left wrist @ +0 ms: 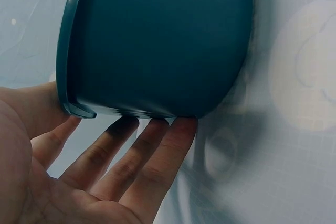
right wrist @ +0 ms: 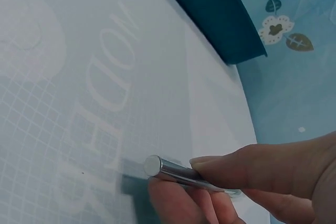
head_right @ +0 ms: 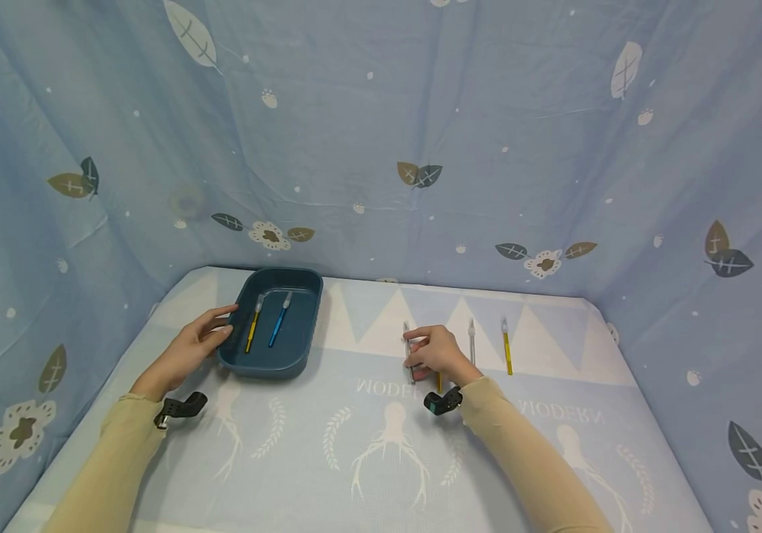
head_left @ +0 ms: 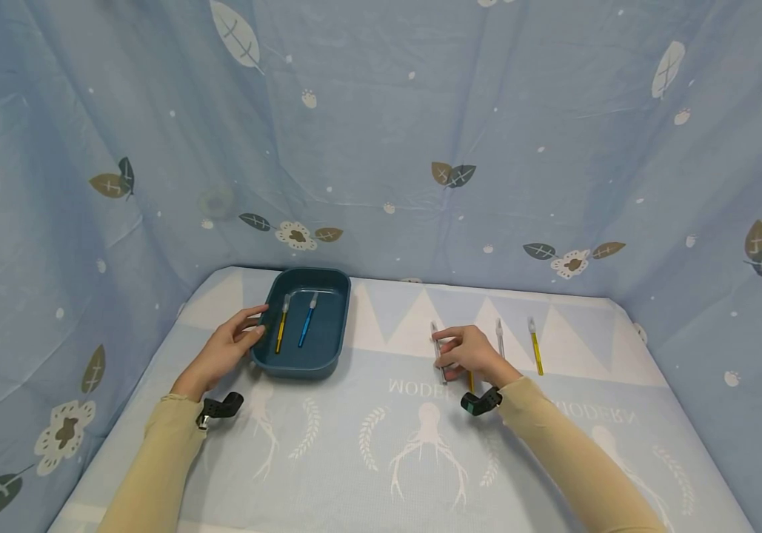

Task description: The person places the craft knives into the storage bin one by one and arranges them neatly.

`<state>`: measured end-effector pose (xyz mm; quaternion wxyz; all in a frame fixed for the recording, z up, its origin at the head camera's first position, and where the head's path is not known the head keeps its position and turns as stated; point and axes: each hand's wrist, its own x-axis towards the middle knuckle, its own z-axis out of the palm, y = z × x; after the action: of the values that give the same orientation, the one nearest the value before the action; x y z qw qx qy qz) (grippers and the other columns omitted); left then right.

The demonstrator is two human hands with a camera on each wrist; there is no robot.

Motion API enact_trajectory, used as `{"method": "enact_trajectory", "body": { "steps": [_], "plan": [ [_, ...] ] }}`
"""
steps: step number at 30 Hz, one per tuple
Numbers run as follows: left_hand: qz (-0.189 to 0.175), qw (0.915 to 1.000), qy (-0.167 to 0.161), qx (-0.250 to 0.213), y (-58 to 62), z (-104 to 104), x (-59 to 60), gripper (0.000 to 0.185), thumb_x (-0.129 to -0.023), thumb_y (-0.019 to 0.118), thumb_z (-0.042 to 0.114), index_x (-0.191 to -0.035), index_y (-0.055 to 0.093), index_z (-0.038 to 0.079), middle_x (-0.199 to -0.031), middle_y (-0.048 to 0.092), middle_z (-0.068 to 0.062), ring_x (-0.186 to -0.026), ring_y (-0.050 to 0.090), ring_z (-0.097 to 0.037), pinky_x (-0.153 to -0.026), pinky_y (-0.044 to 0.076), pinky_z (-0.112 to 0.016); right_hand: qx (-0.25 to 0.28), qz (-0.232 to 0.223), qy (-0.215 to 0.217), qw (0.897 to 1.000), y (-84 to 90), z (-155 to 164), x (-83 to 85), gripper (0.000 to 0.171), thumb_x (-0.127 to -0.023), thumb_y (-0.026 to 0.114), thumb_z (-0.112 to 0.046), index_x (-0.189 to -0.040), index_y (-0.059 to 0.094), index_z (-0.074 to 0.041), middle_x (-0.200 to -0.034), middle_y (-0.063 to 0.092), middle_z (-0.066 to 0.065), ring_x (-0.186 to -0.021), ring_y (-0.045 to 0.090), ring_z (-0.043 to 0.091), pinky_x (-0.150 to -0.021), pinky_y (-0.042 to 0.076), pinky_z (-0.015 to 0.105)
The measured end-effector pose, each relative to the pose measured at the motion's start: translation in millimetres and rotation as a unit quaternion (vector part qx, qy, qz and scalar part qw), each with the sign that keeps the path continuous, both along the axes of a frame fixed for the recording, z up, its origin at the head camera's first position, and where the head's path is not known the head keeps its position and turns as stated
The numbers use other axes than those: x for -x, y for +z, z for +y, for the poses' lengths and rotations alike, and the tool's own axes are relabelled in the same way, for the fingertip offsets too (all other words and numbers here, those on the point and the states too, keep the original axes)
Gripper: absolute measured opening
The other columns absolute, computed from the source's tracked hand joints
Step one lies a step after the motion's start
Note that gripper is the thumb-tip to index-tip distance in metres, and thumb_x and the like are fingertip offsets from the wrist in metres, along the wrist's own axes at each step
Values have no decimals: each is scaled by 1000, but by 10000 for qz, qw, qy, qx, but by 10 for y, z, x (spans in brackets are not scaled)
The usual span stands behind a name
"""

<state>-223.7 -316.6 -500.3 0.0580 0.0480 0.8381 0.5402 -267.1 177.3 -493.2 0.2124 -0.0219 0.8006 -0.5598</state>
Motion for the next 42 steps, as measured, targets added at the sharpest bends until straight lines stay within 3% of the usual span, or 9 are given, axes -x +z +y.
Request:
{"method": "enact_trajectory", "body": {
  "steps": [10, 22, 28, 42],
  "plan": [
    [40, 10000, -24, 81, 8, 9, 8, 62, -118, 55, 26, -174, 31, 14, -169, 37, -30, -149, 45, -52, -107, 46, -59, 81, 16, 62, 9999, 13, 25, -44, 60, -88, 82, 14, -146, 66, 6, -102, 64, 17, -78, 74, 25, -68, 66, 46],
    [16, 10000, -59, -63, 5, 2, 4, 62, -118, 56, 24, -175, 30, 16, -170, 35, -31, -150, 43, -53, -112, 42, -68, 255, 321, 355, 9985, 191, -87, -148, 62, -90, 81, 9, -149, 64, 4, -114, 66, 24, -85, 77, 29, -71, 66, 45],
    [-32, 10000, -34, -76, -1, 2, 9, 63, -118, 56, 24, -175, 30, 16, -170, 34, -31, -151, 41, -54, -114, 39, -71, 476, 391, 427, 9972, 304, -154, -194, 62, -91, 81, 9, -150, 64, 3, -117, 64, 26, -86, 73, 27, -77, 65, 54],
    [-64, 9999, -47, -121, -7, -15, 21, 64, -118, 56, 26, -175, 29, 16, -170, 34, -31, -150, 42, -54, -111, 43, -67, 1020, 709, 483, 9911, 626, -407, -299, 62, -91, 83, 6, -150, 67, -6, -121, 64, 23, -92, 74, 28, -81, 64, 59]
  ]
}}
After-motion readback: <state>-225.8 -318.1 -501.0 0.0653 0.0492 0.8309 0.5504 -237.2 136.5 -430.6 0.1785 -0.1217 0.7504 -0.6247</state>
